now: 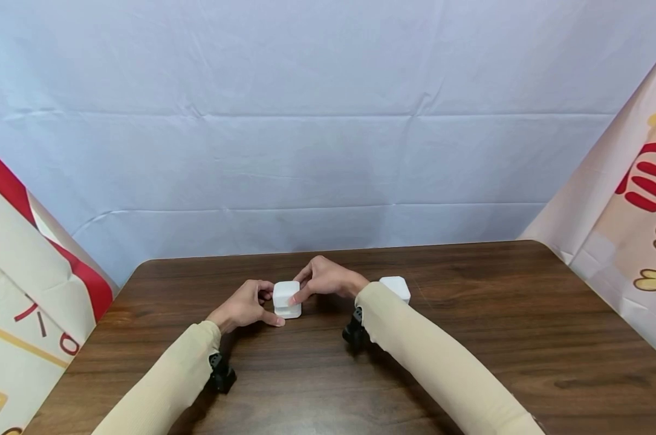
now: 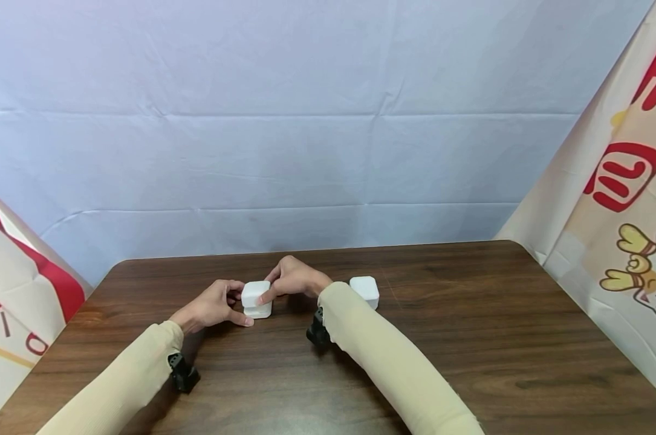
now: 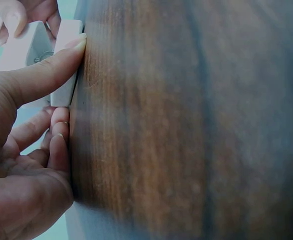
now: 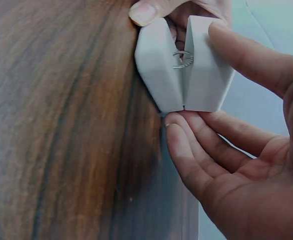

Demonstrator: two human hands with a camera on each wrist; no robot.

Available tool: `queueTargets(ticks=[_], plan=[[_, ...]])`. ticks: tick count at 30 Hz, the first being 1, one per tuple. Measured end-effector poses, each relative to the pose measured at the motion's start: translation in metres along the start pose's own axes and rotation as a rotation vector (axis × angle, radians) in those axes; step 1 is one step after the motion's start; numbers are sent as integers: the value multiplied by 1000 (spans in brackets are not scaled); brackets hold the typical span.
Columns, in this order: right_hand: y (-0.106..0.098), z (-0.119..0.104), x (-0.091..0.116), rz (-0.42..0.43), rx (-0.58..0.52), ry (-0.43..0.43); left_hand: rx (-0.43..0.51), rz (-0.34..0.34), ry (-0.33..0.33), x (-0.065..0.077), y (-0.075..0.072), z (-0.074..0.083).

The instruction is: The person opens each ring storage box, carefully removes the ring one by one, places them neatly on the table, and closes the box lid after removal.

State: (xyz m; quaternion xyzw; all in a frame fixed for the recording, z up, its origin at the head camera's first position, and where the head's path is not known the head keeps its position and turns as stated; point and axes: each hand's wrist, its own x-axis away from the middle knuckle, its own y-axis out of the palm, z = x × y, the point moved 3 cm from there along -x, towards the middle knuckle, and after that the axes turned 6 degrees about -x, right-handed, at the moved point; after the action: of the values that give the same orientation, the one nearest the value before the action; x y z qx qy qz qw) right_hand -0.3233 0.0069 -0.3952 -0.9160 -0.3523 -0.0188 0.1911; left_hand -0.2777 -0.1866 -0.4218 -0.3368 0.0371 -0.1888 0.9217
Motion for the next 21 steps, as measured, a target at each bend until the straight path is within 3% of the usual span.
queueTargets(ticks=[7,21], plan=[[-3,2,-4,-44,-106,50,20,0,7,2,0,3],[-4,2,-5,-43,-220,151,6,16,-12,1,0,2]])
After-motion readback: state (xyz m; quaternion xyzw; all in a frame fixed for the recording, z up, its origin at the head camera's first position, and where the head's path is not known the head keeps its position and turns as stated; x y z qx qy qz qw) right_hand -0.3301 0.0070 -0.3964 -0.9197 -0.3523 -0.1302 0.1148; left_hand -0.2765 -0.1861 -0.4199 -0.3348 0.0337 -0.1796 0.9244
